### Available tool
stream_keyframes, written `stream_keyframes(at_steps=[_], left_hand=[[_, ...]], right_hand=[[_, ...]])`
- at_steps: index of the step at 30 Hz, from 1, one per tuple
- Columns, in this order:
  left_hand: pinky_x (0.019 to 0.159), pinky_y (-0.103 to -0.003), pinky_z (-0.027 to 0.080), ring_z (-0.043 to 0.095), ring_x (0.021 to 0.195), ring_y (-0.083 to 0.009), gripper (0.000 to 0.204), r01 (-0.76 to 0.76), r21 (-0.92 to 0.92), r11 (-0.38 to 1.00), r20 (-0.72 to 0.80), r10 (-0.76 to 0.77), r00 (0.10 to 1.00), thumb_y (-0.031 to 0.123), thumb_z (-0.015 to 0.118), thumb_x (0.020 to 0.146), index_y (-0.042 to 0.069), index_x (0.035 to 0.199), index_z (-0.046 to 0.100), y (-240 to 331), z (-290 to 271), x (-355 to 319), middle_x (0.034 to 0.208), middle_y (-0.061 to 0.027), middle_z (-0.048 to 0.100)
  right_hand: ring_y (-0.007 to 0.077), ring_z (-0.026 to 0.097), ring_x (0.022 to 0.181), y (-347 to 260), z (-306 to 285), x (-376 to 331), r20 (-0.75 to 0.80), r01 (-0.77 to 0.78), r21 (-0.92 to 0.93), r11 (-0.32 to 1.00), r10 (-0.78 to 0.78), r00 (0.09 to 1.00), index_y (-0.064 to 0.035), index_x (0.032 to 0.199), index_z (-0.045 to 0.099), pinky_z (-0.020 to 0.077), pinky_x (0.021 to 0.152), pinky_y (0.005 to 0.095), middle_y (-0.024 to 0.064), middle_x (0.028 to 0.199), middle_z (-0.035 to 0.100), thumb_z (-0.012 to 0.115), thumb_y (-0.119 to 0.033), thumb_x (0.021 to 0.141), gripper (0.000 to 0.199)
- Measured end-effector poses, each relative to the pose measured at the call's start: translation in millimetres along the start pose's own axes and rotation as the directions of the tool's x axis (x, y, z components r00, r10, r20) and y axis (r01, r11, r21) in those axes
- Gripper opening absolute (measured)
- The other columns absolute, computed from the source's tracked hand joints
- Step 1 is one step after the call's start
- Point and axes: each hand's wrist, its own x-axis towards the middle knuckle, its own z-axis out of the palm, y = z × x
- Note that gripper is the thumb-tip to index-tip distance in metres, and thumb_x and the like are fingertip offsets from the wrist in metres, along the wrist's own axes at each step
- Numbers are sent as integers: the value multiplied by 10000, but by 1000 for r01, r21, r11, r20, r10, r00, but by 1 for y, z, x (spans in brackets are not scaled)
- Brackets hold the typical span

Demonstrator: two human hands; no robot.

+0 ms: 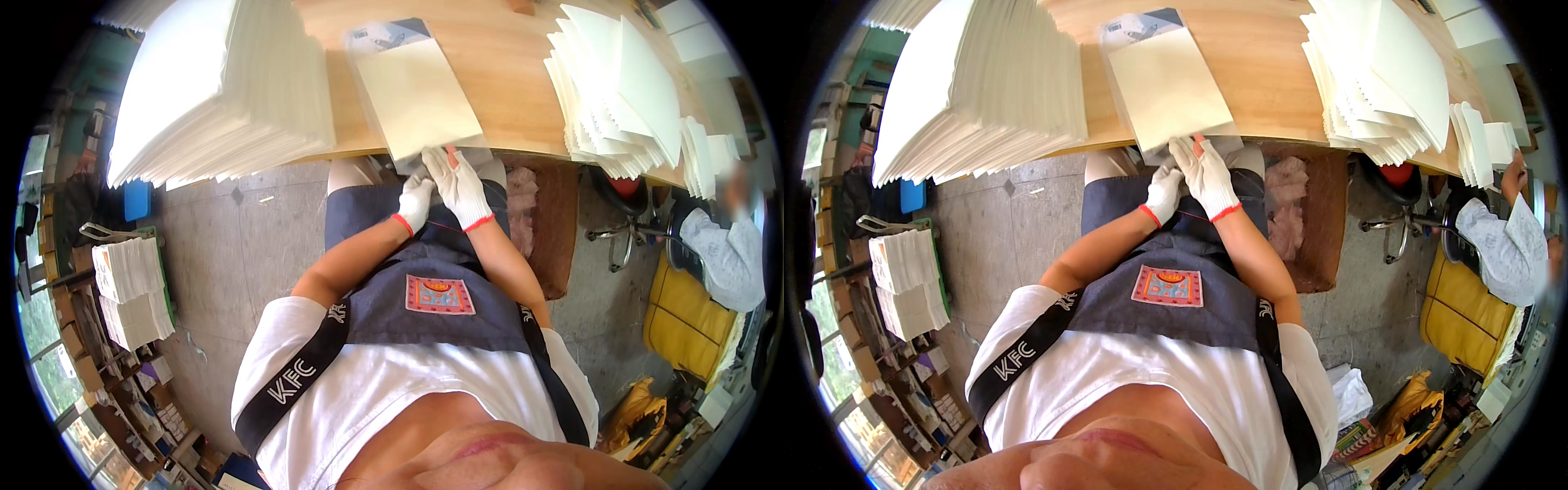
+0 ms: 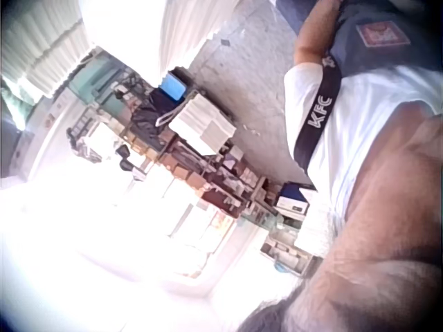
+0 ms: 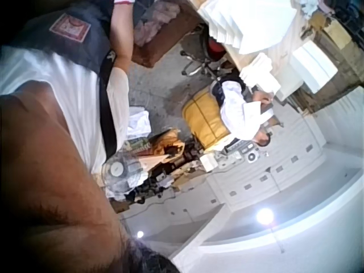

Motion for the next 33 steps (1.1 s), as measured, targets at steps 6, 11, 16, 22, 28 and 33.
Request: stream_keyframes(at_steps=[6, 11, 16, 22, 28, 33], left_hand=[[896, -473, 436, 473, 1122, -260, 401, 346, -10, 938, 359, -320, 877, 96, 505, 849, 117, 1235, 400, 39, -43, -24, 1214, -64, 458], [827, -442, 493, 543, 1047, -276, 257, 79, -116, 990, 76, -70, 995, 137, 547, 867, 38, 1096, 484, 63, -48, -20, 1117, -68, 537], [785, -363, 515, 592, 944, -227, 261, 96, 192, 977, 36, -104, 994, 119, 510, 861, -4, 1091, 511, 65, -73, -17, 1043, -92, 578], [813, -345, 503, 545, 1033, -201, 306, -57, 7, 998, 77, 56, 995, 98, 477, 843, 4, 1132, 519, 67, -67, -12, 1055, -69, 569], [789, -328, 504, 583, 931, -184, 253, 83, 305, 949, 19, -94, 995, 165, 516, 884, 12, 1084, 544, 75, -62, -17, 1043, -83, 593], [761, -309, 508, 603, 906, -194, 255, 102, 238, 966, 27, -111, 993, 158, 479, 896, -7, 1080, 541, 65, -80, -16, 1010, -101, 618]], right_hand=[[209, 649, 664, -18, 24, -38, -68, -121, -708, 696, 104, 992, 10, 1146, 510, 554, 572, 303, 152, 853, 642, 398, -220, 951, 322], [97, 544, 502, -11, 39, -37, 6, -6, -976, 216, 56, 998, -25, 1094, 549, 454, 456, 227, 69, 699, 609, 435, -238, 934, 290], [105, 528, 491, 10, 62, -32, -26, -15, -986, -169, 61, 998, -56, 1027, 575, 434, 477, 248, 40, 646, 595, 452, -188, 891, 226], [142, 563, 515, 15, 67, -31, 61, 67, -889, -452, 28, 998, -98, 1005, 585, 452, 527, 281, 62, 657, 604, 468, -212, 863, 217], [173, 589, 560, 10, 63, -35, 95, 101, -862, -496, 37, 995, -94, 955, 577, 457, 536, 308, 76, 692, 616, 463, -189, 851, 181], [244, 628, 632, 19, 41, -16, 407, 462, -537, -706, 263, 875, -99, 943, 509, 472, 543, 373, 98, 726, 637, 494, -224, 844, 160]])
